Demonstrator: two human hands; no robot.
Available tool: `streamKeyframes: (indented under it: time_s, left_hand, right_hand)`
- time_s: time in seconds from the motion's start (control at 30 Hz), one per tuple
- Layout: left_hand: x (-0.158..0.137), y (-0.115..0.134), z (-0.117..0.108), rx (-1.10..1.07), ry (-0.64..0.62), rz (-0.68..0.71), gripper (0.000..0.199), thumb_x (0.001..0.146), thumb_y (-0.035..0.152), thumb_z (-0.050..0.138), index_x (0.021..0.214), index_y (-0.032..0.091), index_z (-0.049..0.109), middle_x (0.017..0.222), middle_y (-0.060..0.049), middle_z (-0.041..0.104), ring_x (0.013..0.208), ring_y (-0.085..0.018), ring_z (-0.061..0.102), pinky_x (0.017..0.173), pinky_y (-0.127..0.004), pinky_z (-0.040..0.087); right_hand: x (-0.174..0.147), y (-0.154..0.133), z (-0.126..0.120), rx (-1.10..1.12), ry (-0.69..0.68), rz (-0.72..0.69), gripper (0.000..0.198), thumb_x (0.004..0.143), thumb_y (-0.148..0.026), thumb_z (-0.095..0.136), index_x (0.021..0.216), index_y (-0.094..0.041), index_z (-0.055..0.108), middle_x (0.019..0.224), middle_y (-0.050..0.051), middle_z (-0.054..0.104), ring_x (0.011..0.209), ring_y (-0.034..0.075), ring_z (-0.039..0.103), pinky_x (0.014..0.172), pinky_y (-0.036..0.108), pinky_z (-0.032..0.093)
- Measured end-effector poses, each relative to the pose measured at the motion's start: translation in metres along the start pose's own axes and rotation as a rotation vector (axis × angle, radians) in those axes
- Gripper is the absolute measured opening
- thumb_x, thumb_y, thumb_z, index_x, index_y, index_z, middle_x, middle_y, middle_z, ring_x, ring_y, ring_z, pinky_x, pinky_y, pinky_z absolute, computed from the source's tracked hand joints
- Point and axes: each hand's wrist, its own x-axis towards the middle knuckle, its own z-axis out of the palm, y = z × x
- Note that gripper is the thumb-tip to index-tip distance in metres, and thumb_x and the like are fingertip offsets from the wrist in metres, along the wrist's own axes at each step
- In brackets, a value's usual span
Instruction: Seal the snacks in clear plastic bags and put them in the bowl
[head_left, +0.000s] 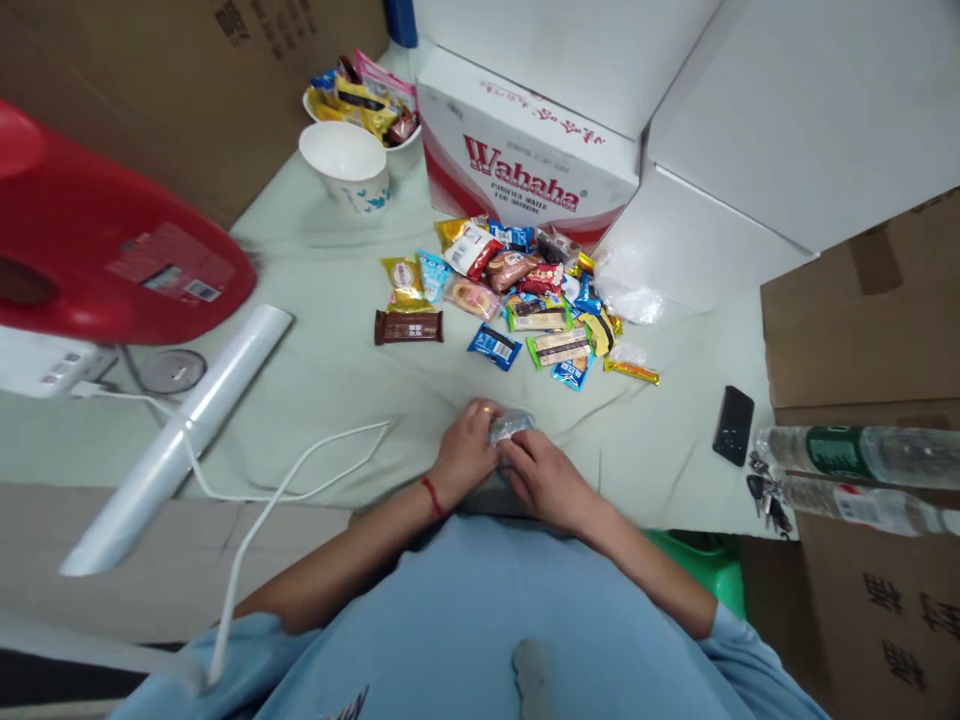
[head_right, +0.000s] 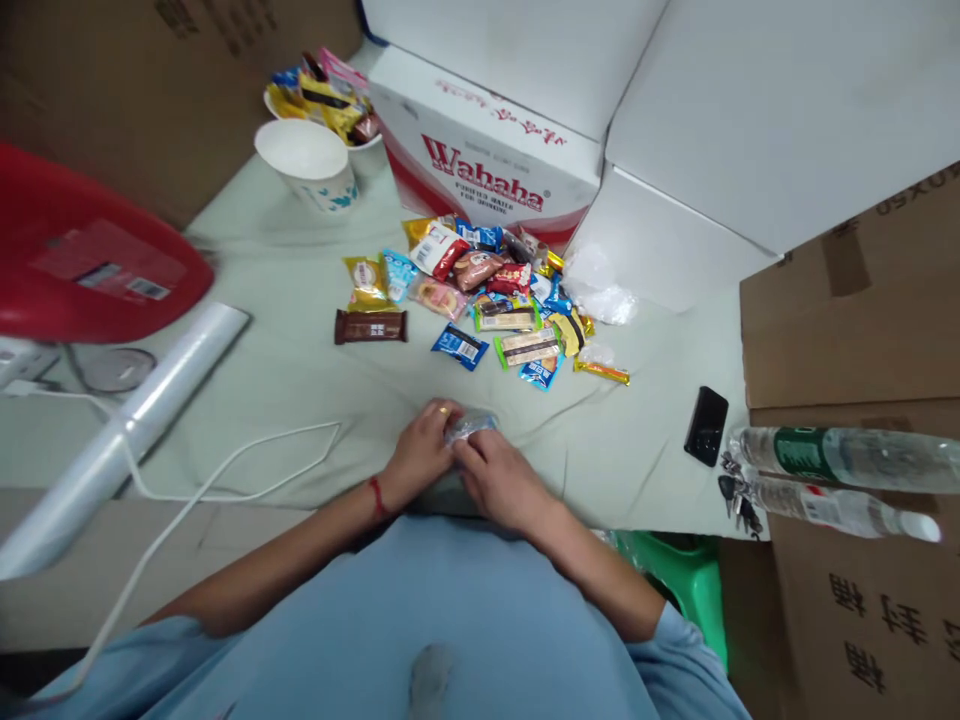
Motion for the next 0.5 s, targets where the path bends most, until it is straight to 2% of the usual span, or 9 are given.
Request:
streamKeyframes:
  time_s: [0.07,0.13,0.2,0.27,0.33,0.43,0.5]
  left_hand:
    - [0.003,-0.006,-0.012,-0.171,-0.142,-0.056,0.024,0.078,0.016,0.06,0.1,0.02,0.068,0.095,-0.006,0.073,0.083,-0.021,0.067,0.076,-0.035,0.056]
    - [0.006,-0.01,-0.026,-0.397,-0.254,-0.149,0.026,0.079,0.022,0.061,0.103,0.019,0.069,0.096,-0.005,0.075,0.08,-0.019,0.069,0.074,-0.033,0.056]
    - [0.008,-0.013,-0.036,-0.566,-0.25,-0.256,0.027,0.08,0.028,0.063,0.105,0.018,0.069,0.094,-0.004,0.075,0.08,-0.019,0.069,0.074,-0.032,0.056]
    - [0.016,-0.013,-0.044,-0.6,-0.107,-0.317,0.024,0.081,0.032,0.065,0.1,0.018,0.069,0.09,-0.003,0.073,0.081,-0.018,0.069,0.077,-0.032,0.056]
    - [0.033,-0.013,-0.053,-0.545,0.14,-0.331,0.019,0.084,0.033,0.066,0.096,0.018,0.068,0.087,-0.002,0.072,0.083,-0.017,0.068,0.08,-0.031,0.056]
    - [0.087,-0.013,-0.077,-0.429,0.58,-0.32,0.013,0.091,0.031,0.062,0.095,0.018,0.065,0.092,-0.002,0.072,0.088,-0.016,0.068,0.083,-0.03,0.055]
    - [0.136,-0.013,-0.101,-0.306,0.782,-0.323,0.013,0.097,0.027,0.056,0.101,0.017,0.062,0.1,-0.004,0.073,0.095,-0.016,0.069,0.088,-0.031,0.055]
  right_hand:
    - [-0.003,-0.004,0.011,-0.084,-0.023,-0.021,0.055,0.099,-0.029,0.068,0.149,-0.012,0.055,0.133,0.019,0.063,0.117,0.03,0.059,0.101,0.043,0.056]
    - [-0.005,-0.004,0.024,-0.172,-0.029,0.017,0.071,0.095,-0.036,0.076,0.156,-0.012,0.05,0.133,0.021,0.062,0.116,0.032,0.058,0.099,0.047,0.057]
    - [-0.003,-0.003,0.035,-0.254,-0.006,0.085,0.067,0.096,-0.037,0.075,0.154,-0.014,0.053,0.126,0.021,0.064,0.11,0.033,0.06,0.094,0.048,0.058]
    - [0.0,-0.002,0.04,-0.287,0.053,0.126,0.052,0.1,-0.031,0.068,0.15,-0.017,0.059,0.123,0.019,0.066,0.106,0.031,0.06,0.091,0.047,0.059]
    - [0.004,0.001,0.037,-0.245,0.162,0.123,0.044,0.102,-0.022,0.06,0.146,-0.02,0.062,0.122,0.017,0.067,0.104,0.029,0.061,0.09,0.045,0.06]
    - [0.006,0.015,0.022,-0.074,0.386,0.11,0.043,0.104,-0.017,0.052,0.145,-0.024,0.061,0.125,0.015,0.068,0.112,0.027,0.064,0.096,0.045,0.06]
    - [0.005,0.032,0.01,0.04,0.518,0.16,0.037,0.106,-0.023,0.052,0.142,-0.026,0.062,0.126,0.013,0.07,0.118,0.028,0.066,0.1,0.047,0.059]
